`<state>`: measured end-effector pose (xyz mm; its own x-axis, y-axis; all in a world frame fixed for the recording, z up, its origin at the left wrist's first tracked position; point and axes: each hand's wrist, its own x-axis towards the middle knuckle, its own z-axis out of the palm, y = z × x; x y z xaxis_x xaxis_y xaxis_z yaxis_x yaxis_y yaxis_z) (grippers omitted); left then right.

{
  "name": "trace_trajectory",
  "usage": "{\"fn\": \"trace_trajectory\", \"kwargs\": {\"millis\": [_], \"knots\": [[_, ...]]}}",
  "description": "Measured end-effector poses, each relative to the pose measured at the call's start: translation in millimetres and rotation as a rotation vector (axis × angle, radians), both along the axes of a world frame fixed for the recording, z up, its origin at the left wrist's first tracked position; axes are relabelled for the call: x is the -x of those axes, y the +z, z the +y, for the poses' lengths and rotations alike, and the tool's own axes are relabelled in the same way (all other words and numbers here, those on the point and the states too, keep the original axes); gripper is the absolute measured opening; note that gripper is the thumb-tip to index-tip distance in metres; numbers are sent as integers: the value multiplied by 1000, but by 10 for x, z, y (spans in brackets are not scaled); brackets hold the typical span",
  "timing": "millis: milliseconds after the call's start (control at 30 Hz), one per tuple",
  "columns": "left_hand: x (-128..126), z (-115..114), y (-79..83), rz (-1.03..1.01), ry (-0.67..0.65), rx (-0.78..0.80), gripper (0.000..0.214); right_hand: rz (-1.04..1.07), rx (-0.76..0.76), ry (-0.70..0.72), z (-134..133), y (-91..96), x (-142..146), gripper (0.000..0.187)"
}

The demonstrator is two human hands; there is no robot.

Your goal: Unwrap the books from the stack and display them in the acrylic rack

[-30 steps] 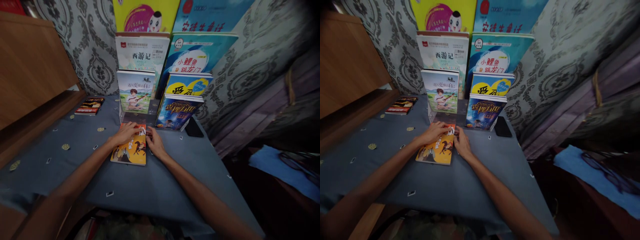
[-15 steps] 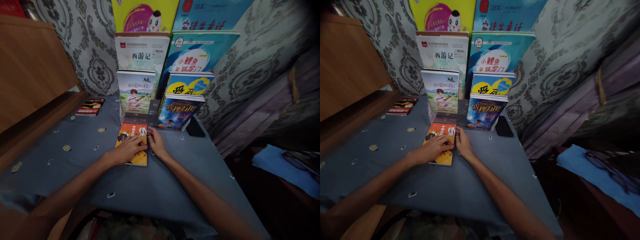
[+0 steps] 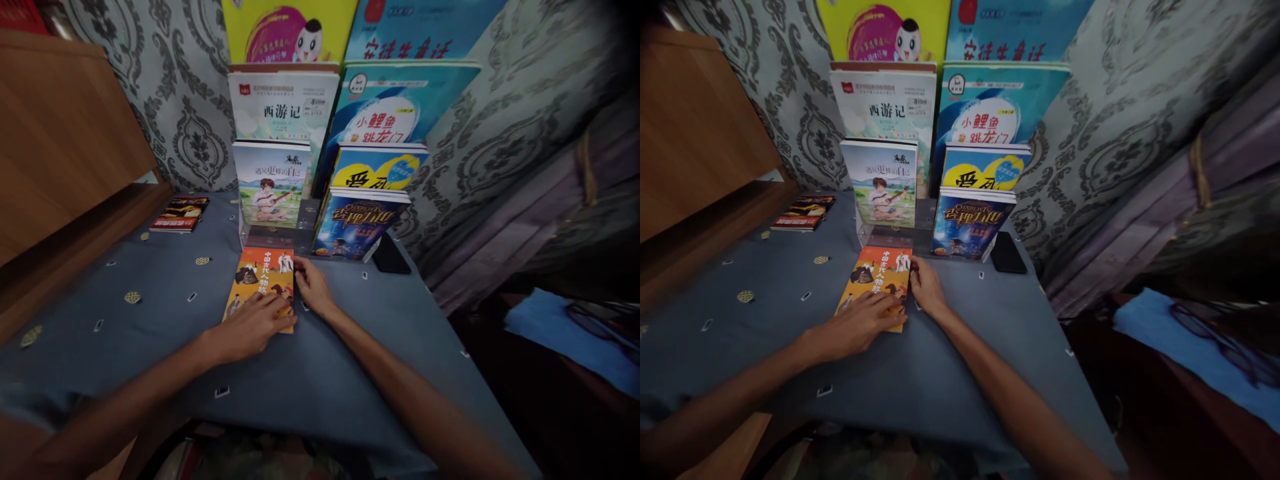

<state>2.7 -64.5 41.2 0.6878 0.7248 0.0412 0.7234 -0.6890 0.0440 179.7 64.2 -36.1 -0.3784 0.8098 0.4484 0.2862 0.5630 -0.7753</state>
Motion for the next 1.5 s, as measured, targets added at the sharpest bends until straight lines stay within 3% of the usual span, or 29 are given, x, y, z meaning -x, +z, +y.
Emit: {"fn": "trace_trajectory", "kwargs": {"millis": [133,333,533,700,800,900,1133,1500], "knots": [[-23,-28,9,-51,11,-12,31,-137,-76,-38,114,43,13,37],[-18,-183,129,-63,32,-6,15,-205,-67,-71,163,103,22,36],[285,-330,60,-71,105,-50,17,-209,-12,-21,-75,191,-34,24],[480,-258,-1,22,290,-119,16,-170,91,-7,-325,263,-34,17],[398,-160,15,105,433,-157,18,-146,130,-10,-370,284,-32,19],[200,-51,22,155,491,-185,28,-113,167,-29,-345,281,-47,24],[-163,177,-18,173,489,-201,37,48,303,24,-267,217,-103,26],[-206,225,-43,186,444,-185,37,47,261,32,-278,221,-116,25]]}}
